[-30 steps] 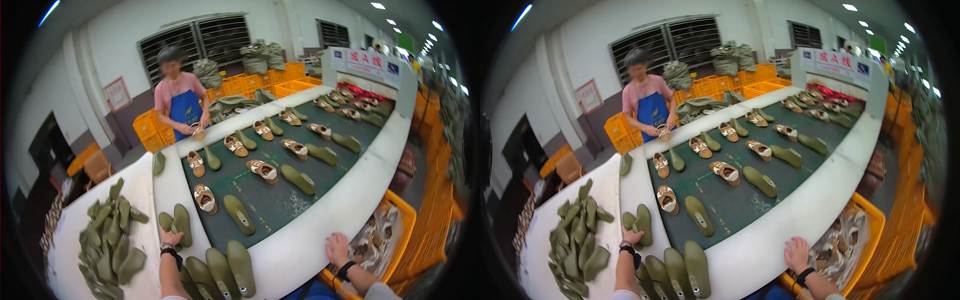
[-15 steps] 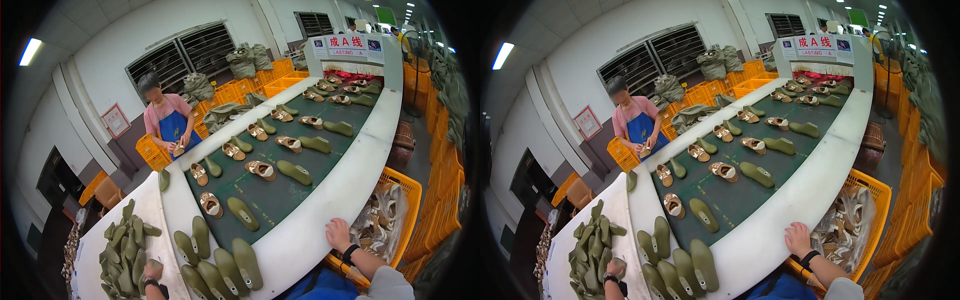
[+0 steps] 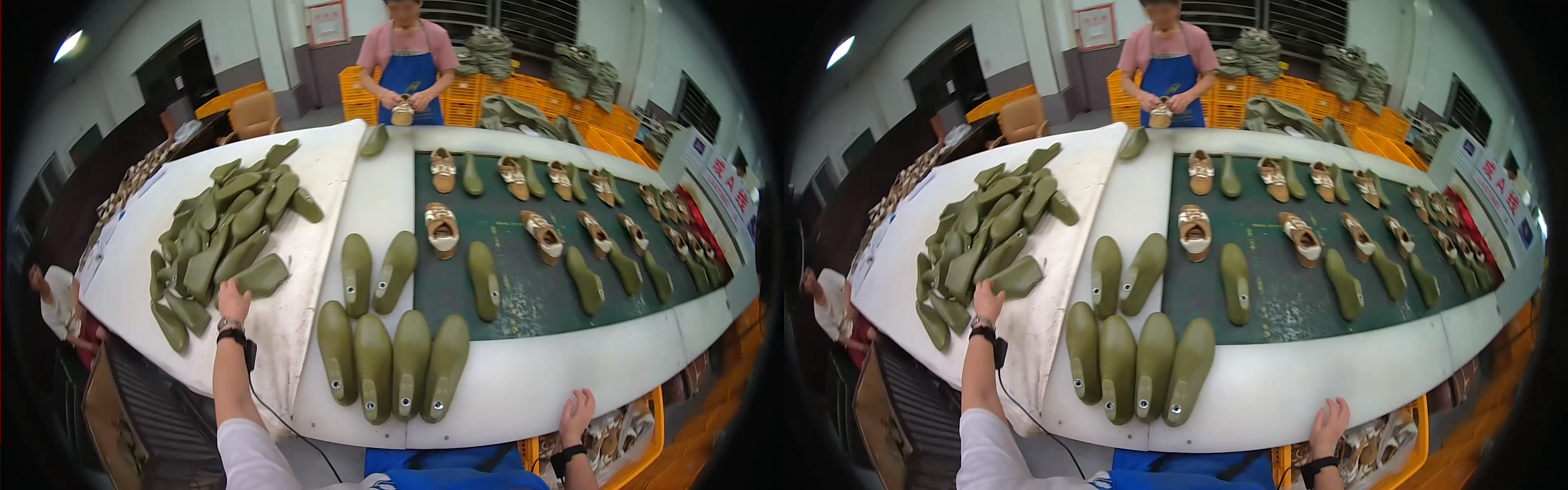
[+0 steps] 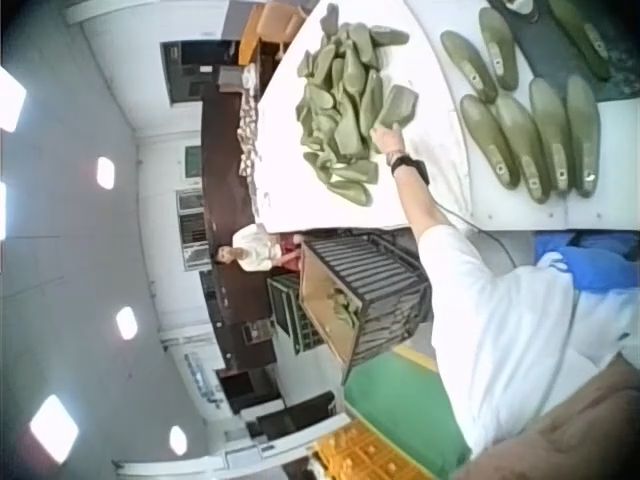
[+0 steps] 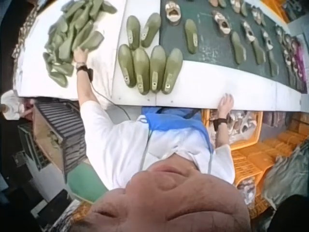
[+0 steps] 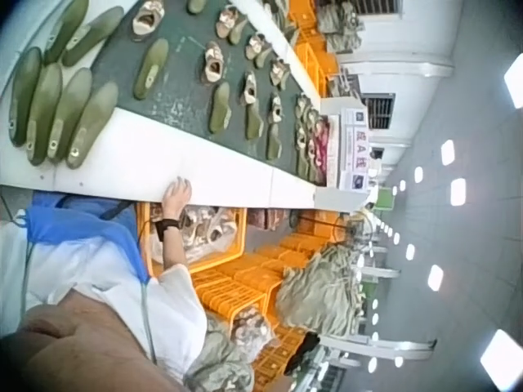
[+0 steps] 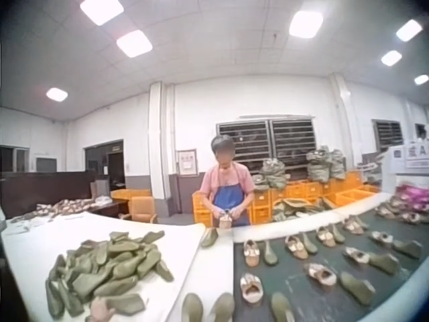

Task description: Insert shoe lasts into partially finished shoes on a conveyor line.

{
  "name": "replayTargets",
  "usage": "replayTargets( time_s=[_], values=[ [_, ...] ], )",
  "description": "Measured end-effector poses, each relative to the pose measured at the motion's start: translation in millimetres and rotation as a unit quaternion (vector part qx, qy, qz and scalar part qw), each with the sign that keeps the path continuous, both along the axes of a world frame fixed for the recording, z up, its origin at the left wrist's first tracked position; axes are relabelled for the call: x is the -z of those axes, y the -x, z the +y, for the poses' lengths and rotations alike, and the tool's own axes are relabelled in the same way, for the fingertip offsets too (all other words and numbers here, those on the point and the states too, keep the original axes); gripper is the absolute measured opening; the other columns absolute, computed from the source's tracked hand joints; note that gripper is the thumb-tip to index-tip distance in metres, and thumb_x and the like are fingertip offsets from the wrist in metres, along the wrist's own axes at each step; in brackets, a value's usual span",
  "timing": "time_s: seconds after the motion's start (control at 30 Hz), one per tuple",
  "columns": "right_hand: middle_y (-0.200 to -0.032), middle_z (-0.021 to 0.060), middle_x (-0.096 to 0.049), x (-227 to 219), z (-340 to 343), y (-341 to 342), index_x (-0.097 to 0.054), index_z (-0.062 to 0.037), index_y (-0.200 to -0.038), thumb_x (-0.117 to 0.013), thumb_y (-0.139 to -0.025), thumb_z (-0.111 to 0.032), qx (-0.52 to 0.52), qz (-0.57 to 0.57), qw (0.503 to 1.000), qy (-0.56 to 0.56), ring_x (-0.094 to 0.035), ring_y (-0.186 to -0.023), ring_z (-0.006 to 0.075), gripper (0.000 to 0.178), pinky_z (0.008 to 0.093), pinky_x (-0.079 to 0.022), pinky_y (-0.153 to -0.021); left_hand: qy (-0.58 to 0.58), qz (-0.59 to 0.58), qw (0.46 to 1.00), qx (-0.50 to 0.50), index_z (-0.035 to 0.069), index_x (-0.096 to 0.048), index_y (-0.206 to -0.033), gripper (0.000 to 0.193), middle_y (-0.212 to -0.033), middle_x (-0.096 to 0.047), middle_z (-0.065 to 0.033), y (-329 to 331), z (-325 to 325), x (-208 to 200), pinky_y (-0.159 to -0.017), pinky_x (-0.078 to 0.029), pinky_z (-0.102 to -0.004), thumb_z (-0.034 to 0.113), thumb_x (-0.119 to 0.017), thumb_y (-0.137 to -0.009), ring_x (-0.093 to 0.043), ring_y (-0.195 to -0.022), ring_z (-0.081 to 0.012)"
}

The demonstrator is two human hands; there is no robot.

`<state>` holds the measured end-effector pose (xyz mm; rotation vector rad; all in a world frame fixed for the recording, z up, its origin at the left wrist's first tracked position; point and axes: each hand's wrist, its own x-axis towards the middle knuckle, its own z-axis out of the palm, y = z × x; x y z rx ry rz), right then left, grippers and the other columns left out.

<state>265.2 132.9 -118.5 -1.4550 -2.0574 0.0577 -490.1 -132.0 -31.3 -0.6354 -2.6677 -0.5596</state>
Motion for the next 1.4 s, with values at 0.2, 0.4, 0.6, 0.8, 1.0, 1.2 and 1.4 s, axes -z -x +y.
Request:
replayTargets(
  time_s=[0.2,0.4,0.6,0.8,1.0,1.2,1.4],
  values=[
    [-0.117,0.0206,-0.045,0,-1,5,-0.053,-0.0012,-0.106,-0.054,-0.078,-0.007,-0.015,-0.017,0.999,0.042,-0.041,-0.11,0.0376,0.028,0.0441,-0.032,-0.095,0.193,-0.105,0.972,0.077,0.019,-0.037,-0.13,0.087,-0.126,-0.042,-0.0134,21,19,-4,-0.097,-0.034,-0.0473,0.025,-0.078,-0.053,-0.037,-0.12,-0.0286],
    [-0.123,0.0215,-0.04,9,-3,-5,-0.048,-0.0004,-0.112,-0.049,-0.08,-0.002,-0.002,-0.053,0.996,0.069,-0.039,-0.115,0.0375,0.031,0.0428,-0.03,-0.098,0.355,-0.059,0.933,0.021,0.028,-0.04,-0.127,0.074,-0.116,-0.043,-0.0174,35,83,26,-0.097,-0.03,-0.0447,0.024,-0.071,-0.06,-0.041,-0.112,-0.0336],
    [-0.124,0.0212,-0.039,25,0,-14,-0.047,-0.0005,-0.113,-0.048,-0.081,-0.002,0.031,-0.061,0.995,0.074,-0.038,-0.116,0.037,0.032,0.0423,-0.03,-0.099,0.322,-0.006,0.933,0.158,0.022,-0.047,-0.119,0.065,-0.107,-0.048,-0.0176,10,106,-4,-0.091,-0.035,-0.0426,0.019,-0.067,-0.058,-0.046,-0.108,-0.0327],
    [-0.123,0.022,-0.04,10,5,9,-0.048,0.0002,-0.113,-0.048,-0.081,-0.003,-0.008,-0.041,0.997,0.072,-0.039,-0.114,0.0379,0.032,0.0434,-0.031,-0.097,-0.204,0.073,0.974,0.07,0.007,-0.04,-0.125,0.077,-0.112,-0.048,-0.0215,-7,48,-104,-0.088,-0.041,-0.0392,0.032,-0.076,-0.062,-0.046,-0.105,-0.0378],
    [-0.124,0.0212,-0.039,11,2,11,-0.048,0.0001,-0.113,-0.047,-0.083,-0.004,0.017,-0.053,0.995,0.087,-0.038,-0.116,0.037,0.031,0.0426,-0.03,-0.098,-0.06,-0.407,0.905,0.111,0.004,-0.048,-0.12,0.067,-0.079,-0.065,-0.0159,-35,30,-26,-0.06,-0.05,-0.0312,0.052,-0.064,-0.076,-0.062,-0.058,-0.0137],
    [-0.126,0.0218,-0.038,16,2,8,-0.047,0.0013,-0.114,-0.045,-0.084,-0.005,0.03,-0.066,0.993,0.094,-0.038,-0.117,0.0364,0.032,0.0423,-0.028,-0.1,-0.081,-0.058,0.99,0.102,0.002,-0.059,-0.108,0.044,-0.098,-0.063,-0.0191,61,37,3,-0.077,-0.049,-0.038,0.029,-0.069,-0.074,-0.061,-0.085,-0.0328],
    [-0.122,0.0256,-0.045,-8,-7,24,-0.051,-0.0003,-0.118,-0.044,-0.092,-0.018,-0.007,-0.117,0.99,0.084,-0.041,-0.115,0.0394,0.032,0.0433,-0.033,-0.099,0.067,0.014,0.995,0.069,0.001,-0.057,-0.098,0.028,-0.101,-0.059,-0.0176,139,56,19,-0.081,-0.047,-0.0416,0.015,-0.061,-0.075,-0.059,-0.092,-0.0332]
  ],
)
